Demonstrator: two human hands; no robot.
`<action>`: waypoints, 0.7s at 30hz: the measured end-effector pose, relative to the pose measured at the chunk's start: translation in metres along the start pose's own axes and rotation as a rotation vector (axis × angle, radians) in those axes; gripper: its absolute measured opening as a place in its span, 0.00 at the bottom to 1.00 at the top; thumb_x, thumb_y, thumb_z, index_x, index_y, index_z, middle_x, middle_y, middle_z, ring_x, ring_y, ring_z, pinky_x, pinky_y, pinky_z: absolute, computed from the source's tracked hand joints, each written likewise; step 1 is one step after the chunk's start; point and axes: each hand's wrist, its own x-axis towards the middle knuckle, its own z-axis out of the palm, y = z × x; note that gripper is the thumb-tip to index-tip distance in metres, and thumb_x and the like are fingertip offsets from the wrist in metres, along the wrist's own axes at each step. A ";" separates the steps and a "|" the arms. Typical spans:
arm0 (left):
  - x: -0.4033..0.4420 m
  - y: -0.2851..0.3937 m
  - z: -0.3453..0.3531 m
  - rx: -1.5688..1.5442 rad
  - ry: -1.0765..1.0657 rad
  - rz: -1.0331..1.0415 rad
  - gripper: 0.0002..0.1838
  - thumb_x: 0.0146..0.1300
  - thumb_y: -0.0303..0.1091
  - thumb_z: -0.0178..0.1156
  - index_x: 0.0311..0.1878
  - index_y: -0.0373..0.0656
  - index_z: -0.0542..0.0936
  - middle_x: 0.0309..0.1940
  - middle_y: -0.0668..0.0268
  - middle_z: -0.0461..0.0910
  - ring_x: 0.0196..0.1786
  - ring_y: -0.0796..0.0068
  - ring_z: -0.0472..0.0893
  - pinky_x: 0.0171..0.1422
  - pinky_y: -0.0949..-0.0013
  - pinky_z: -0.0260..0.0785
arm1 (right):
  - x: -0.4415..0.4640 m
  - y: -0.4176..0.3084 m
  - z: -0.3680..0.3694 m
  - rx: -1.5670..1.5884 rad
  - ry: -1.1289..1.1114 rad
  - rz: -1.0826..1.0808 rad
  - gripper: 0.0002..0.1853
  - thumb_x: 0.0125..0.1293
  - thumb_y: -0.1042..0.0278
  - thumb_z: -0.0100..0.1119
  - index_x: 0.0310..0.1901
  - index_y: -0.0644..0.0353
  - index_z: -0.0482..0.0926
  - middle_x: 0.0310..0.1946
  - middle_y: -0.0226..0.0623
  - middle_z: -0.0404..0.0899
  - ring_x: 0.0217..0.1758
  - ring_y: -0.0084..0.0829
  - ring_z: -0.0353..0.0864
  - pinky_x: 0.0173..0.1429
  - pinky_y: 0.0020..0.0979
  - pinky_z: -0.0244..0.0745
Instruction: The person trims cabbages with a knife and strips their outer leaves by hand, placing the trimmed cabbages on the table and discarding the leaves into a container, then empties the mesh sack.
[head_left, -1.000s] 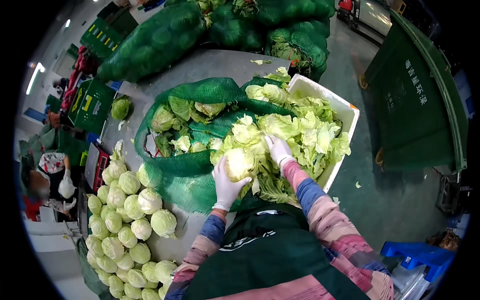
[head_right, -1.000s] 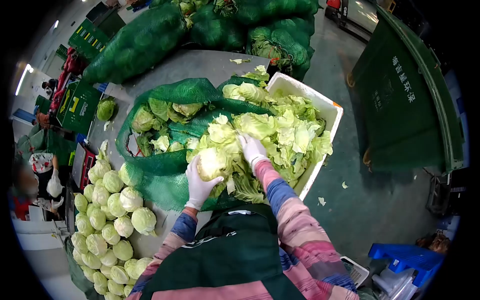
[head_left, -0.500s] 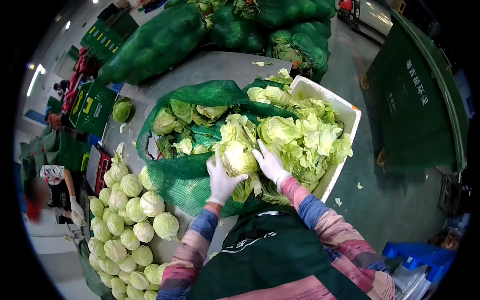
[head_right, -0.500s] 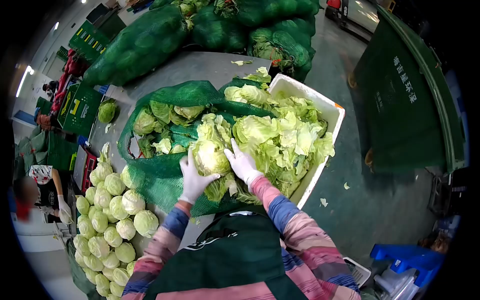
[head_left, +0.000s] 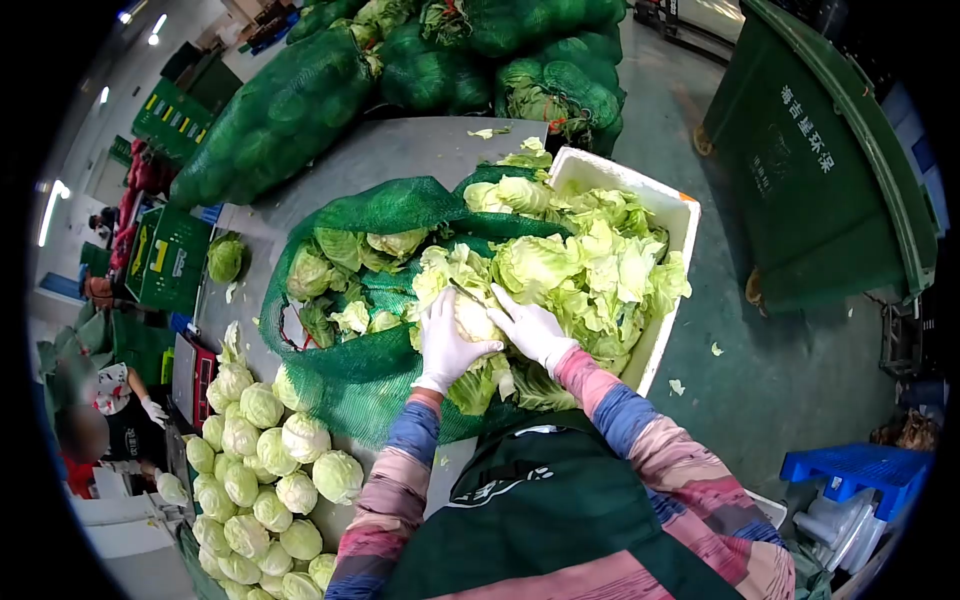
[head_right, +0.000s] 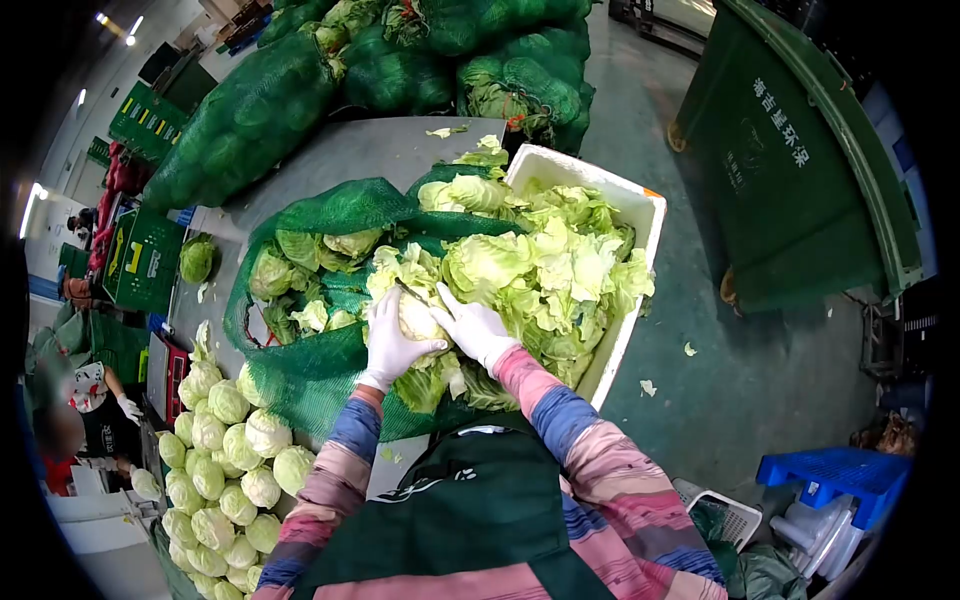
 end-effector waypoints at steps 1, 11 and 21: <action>-0.001 -0.001 0.002 -0.021 0.044 -0.001 0.63 0.29 0.53 0.82 0.68 0.29 0.62 0.67 0.48 0.65 0.68 0.48 0.62 0.74 0.56 0.55 | 0.001 0.000 0.000 0.046 0.013 0.022 0.30 0.71 0.38 0.42 0.72 0.36 0.60 0.35 0.52 0.83 0.36 0.51 0.82 0.42 0.46 0.75; -0.013 0.008 0.008 -0.073 0.107 -0.023 0.59 0.31 0.47 0.82 0.67 0.31 0.63 0.67 0.50 0.65 0.68 0.49 0.62 0.74 0.57 0.55 | 0.010 0.031 0.010 0.231 0.106 0.067 0.24 0.71 0.41 0.43 0.65 0.34 0.71 0.46 0.49 0.82 0.47 0.50 0.81 0.51 0.43 0.74; -0.048 -0.024 0.001 -0.211 0.127 -0.051 0.61 0.33 0.42 0.83 0.72 0.42 0.59 0.68 0.51 0.59 0.71 0.50 0.59 0.75 0.55 0.53 | 0.007 0.104 0.017 0.257 0.271 0.446 0.31 0.71 0.39 0.41 0.68 0.49 0.68 0.39 0.52 0.83 0.41 0.51 0.82 0.48 0.45 0.76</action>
